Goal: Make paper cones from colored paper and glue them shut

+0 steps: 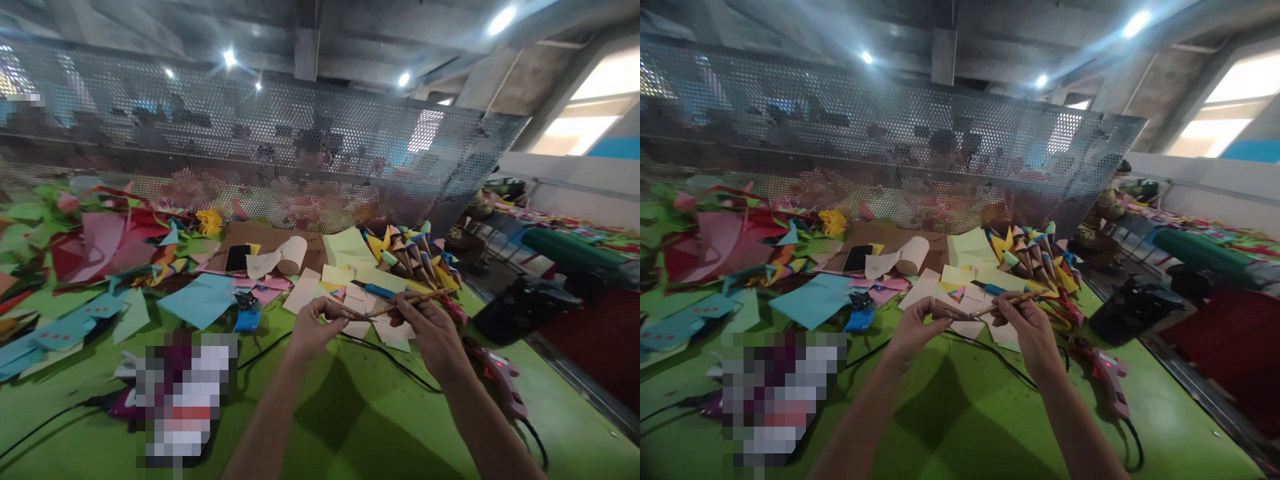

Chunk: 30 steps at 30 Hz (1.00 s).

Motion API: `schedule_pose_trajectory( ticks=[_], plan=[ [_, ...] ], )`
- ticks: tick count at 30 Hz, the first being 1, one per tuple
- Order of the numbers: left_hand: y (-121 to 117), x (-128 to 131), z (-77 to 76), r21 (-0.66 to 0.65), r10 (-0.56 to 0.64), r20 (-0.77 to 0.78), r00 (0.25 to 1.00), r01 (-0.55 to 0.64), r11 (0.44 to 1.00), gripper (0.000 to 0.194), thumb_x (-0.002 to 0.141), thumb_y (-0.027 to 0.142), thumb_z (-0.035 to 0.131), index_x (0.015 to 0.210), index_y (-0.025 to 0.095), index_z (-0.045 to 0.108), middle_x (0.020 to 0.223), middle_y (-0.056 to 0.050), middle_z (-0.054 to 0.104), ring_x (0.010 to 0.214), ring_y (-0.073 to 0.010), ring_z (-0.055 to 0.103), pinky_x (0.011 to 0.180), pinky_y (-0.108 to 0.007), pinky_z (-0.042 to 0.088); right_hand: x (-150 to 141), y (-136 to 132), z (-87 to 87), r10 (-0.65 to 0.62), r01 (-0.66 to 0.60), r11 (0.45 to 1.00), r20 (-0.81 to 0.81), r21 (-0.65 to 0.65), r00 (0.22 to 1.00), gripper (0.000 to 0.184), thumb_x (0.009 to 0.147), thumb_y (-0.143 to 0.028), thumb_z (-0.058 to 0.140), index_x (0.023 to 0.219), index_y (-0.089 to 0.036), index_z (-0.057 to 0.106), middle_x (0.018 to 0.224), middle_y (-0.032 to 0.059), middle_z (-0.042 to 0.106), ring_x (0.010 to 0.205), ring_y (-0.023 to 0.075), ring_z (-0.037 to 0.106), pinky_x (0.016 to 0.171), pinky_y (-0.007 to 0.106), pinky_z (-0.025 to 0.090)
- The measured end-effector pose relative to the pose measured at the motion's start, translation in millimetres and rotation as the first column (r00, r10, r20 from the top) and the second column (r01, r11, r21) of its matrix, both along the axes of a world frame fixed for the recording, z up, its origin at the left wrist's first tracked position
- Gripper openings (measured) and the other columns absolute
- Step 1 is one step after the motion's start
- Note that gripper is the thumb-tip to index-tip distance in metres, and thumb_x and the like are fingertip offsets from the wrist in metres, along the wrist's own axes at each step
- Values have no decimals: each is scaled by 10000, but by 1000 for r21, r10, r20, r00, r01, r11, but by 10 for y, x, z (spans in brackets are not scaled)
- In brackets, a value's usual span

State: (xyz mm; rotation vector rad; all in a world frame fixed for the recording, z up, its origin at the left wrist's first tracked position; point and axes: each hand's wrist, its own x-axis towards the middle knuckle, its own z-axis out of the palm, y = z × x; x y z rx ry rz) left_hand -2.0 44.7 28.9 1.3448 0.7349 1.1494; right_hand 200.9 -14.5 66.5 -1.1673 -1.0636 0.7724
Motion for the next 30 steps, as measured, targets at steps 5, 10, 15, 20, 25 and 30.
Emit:
schedule_pose_trajectory(
  ticks=[5,10,15,20,25,30],
  plan=[
    [5,0,7,20,25,-24,999,-25,999,212,659,220,717,629,188,510,709,-15,655,742,-175,581,731,-304,425,35,-13,-24,-5,5,1000,5,5,1000,250,767,-435,775,827,-200,714,725,5,635,645,139,585,589,255,516],
    [7,-4,17,23,14,-19,1000,-14,1000,221,661,233,716,628,191,502,700,-8,641,746,-173,570,729,-299,418,74,-21,-47,-32,31,999,21,7,999,254,768,-440,772,829,-200,719,714,17,640,635,152,586,583,276,526],
    [-1,-7,13,18,18,-36,999,-17,1000,204,659,246,722,642,189,527,694,-4,633,735,-172,570,723,-297,421,109,-22,-62,-63,62,998,22,15,998,250,777,-444,765,843,-207,720,689,18,637,648,166,598,590,289,532],
    [-27,4,20,43,22,-79,997,-19,999,209,663,220,729,632,191,524,703,-11,651,743,-181,583,728,-306,435,31,-9,-36,-43,44,998,-17,38,999,248,773,-427,773,862,-202,716,724,15,649,635,147,594,594,271,516],
    [-40,5,16,60,-28,-63,998,32,998,180,679,217,742,640,190,569,774,-35,694,811,-205,621,755,-315,466,-107,36,-33,15,-14,999,-34,39,999,258,762,-436,780,853,-202,720,750,15,649,656,142,587,604,260,514],
    [-39,-2,6,80,-28,-68,997,34,996,140,690,204,727,654,189,592,783,-33,691,818,-200,622,763,-310,469,-155,41,-48,37,-37,998,-7,47,999,220,799,-414,750,859,-206,712,767,15,646,660,146,586,610,267,507]
  ],
)
